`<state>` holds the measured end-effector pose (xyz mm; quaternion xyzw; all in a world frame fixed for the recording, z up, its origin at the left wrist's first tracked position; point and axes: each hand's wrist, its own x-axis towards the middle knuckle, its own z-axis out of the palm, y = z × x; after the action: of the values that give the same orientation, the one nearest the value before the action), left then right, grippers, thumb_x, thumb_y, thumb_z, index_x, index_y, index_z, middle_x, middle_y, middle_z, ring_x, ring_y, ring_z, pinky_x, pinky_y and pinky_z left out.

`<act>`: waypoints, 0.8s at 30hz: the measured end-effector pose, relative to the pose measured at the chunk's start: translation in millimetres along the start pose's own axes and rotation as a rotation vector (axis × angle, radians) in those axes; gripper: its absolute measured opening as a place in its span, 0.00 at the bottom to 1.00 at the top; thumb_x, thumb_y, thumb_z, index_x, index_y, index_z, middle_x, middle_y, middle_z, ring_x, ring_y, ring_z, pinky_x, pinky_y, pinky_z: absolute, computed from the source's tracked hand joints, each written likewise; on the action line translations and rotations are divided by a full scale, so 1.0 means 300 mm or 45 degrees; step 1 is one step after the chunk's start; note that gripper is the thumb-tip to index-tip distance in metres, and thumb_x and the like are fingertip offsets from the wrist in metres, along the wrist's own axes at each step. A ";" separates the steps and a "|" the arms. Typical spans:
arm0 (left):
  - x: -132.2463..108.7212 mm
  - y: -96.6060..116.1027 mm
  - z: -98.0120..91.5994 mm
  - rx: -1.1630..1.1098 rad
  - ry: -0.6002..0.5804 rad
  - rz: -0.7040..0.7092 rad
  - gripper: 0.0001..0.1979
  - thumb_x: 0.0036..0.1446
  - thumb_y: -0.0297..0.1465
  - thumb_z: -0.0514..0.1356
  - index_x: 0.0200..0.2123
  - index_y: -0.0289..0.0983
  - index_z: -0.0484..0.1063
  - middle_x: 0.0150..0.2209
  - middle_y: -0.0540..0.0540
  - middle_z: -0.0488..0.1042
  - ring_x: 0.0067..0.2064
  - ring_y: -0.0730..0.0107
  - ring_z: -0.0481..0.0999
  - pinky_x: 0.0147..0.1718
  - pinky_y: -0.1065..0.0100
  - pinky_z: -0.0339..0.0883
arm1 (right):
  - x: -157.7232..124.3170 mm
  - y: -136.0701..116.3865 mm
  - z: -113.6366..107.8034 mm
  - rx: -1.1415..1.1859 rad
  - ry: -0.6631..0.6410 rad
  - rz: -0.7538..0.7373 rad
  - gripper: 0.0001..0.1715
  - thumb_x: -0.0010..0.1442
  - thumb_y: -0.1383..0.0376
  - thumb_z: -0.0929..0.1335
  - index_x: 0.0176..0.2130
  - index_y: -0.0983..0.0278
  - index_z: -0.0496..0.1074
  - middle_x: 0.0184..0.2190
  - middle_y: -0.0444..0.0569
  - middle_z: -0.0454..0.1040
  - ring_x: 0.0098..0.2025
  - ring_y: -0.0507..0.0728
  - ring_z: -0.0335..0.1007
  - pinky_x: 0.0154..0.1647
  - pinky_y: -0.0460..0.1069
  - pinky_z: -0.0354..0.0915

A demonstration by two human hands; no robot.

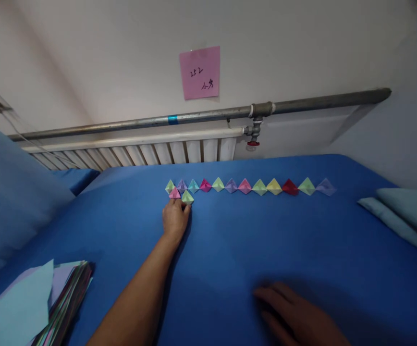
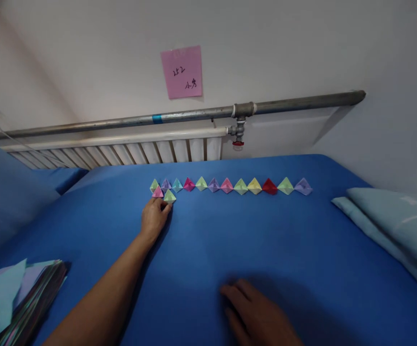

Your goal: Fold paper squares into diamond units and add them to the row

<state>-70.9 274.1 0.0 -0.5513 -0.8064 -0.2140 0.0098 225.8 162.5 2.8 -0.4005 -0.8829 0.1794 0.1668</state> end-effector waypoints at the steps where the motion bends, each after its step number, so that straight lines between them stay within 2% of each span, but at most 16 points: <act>1: -0.001 -0.001 0.000 0.003 0.001 0.000 0.08 0.58 0.33 0.58 0.36 0.35 0.75 0.40 0.41 0.75 0.41 0.62 0.74 0.41 0.66 0.63 | 0.001 -0.001 -0.001 -0.005 0.002 0.004 0.18 0.60 0.69 0.60 0.44 0.59 0.75 0.39 0.50 0.79 0.37 0.55 0.78 0.35 0.47 0.75; 24: 0.040 -0.012 0.026 0.013 0.017 -0.058 0.10 0.60 0.32 0.56 0.36 0.35 0.76 0.40 0.40 0.76 0.42 0.61 0.74 0.41 0.66 0.64 | 0.009 -0.014 -0.002 0.006 0.004 0.051 0.18 0.60 0.68 0.60 0.44 0.57 0.75 0.38 0.48 0.78 0.34 0.55 0.77 0.34 0.47 0.74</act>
<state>-77.1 286.4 -5.3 -0.5311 -0.8198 -0.2137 0.0132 221.6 162.1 5.6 -0.4180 -0.8740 0.1843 0.1653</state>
